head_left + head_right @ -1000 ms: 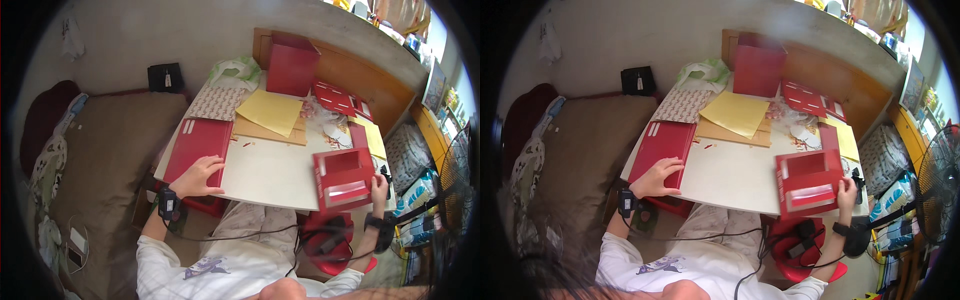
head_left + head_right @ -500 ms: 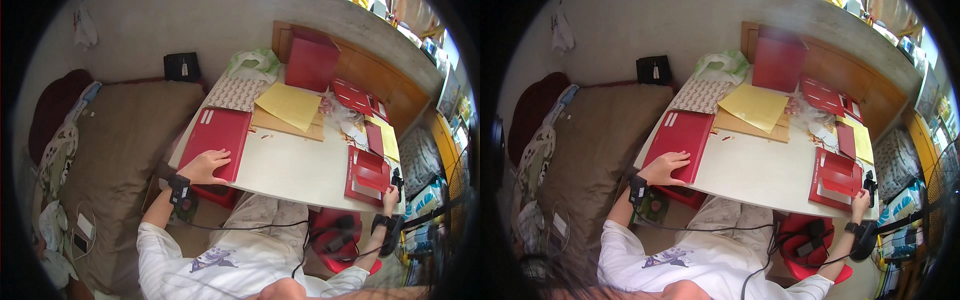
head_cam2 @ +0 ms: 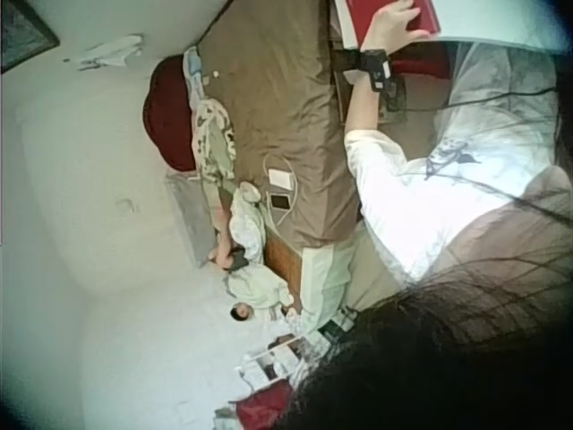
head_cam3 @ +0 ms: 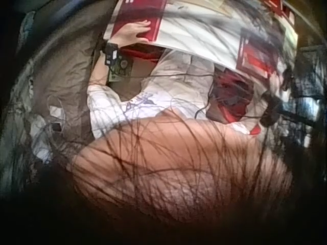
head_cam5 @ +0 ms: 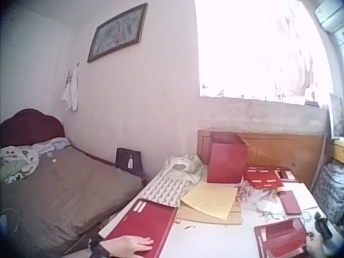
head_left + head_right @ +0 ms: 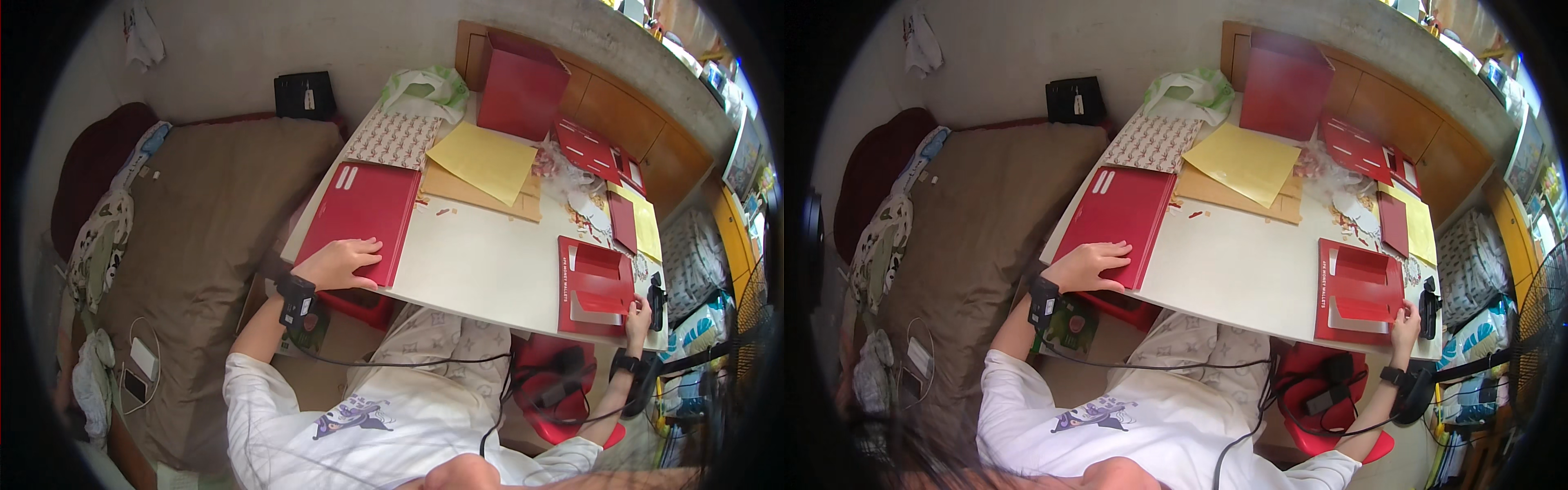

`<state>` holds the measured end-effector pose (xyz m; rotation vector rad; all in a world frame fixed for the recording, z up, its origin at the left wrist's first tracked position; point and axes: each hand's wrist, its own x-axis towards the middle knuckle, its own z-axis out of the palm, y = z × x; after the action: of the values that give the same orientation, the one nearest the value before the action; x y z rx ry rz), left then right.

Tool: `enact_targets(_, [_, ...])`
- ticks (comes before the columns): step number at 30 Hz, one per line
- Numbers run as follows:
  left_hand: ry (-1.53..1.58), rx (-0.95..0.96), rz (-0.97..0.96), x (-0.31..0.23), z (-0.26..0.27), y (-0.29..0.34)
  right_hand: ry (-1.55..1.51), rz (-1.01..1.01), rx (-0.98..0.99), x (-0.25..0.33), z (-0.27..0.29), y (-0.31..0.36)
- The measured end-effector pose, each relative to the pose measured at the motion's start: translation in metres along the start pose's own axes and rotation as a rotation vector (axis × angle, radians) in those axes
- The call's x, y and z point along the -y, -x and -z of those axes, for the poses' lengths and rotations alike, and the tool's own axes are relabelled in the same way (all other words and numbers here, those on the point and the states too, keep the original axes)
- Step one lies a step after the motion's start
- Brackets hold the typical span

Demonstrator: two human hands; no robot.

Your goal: Assembling and inspecting paper wallet components on a desk.

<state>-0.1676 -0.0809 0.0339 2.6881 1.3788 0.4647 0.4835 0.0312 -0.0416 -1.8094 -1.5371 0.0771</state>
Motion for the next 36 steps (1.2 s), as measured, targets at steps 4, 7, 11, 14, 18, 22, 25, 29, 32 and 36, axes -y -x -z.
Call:
enact_targets(4, [-0.024, 0.004, -0.017, -0.003, 0.001, -0.002, 0.008, 0.002, 0.014, 0.001, 0.002, 0.0])
enact_targets(7, [-0.003, 0.009, -0.021, -0.004, 0.003, -0.003, 0.023, 0.01, -0.02, -0.008, 0.003, -0.002])
enact_targets(11, [0.001, -0.014, -0.042, -0.005, 0.003, -0.001, 0.032, 0.036, -0.141, 0.006, 0.012, 0.001])
enact_targets(14, [0.029, -0.047, -0.031, -0.007, 0.002, 0.001, -0.013, 0.157, -0.268, 0.039, 0.021, 0.008])
enact_targets(18, [-0.023, -0.029, 0.161, -0.021, 0.012, 0.001, -0.144, 0.292, -0.302, 0.141, 0.031, 0.032])
enact_targets(22, [-0.161, -0.783, 0.116, -0.018, 0.022, -0.002, -0.475, 0.477, 0.053, 0.234, 0.002, 0.068])
enact_targets(25, [-0.124, -1.351, 0.301, -0.036, 0.034, 0.003, -0.745, 0.43, 0.672, 0.281, -0.021, 0.107])
enact_targets(29, [0.392, -1.615, 0.315, -0.054, 0.024, -0.035, -0.98, 0.384, 0.997, 0.31, -0.09, 0.127])
enact_targets(32, [1.016, -1.61, 0.424, -0.074, 0.003, -0.061, -1.403, 0.032, 0.74, 0.328, -0.109, 0.11])
enact_targets(36, [1.539, -1.427, 0.204, -0.08, -0.038, -0.085, -1.793, -0.039, 0.437, 0.325, -0.09, 0.075])
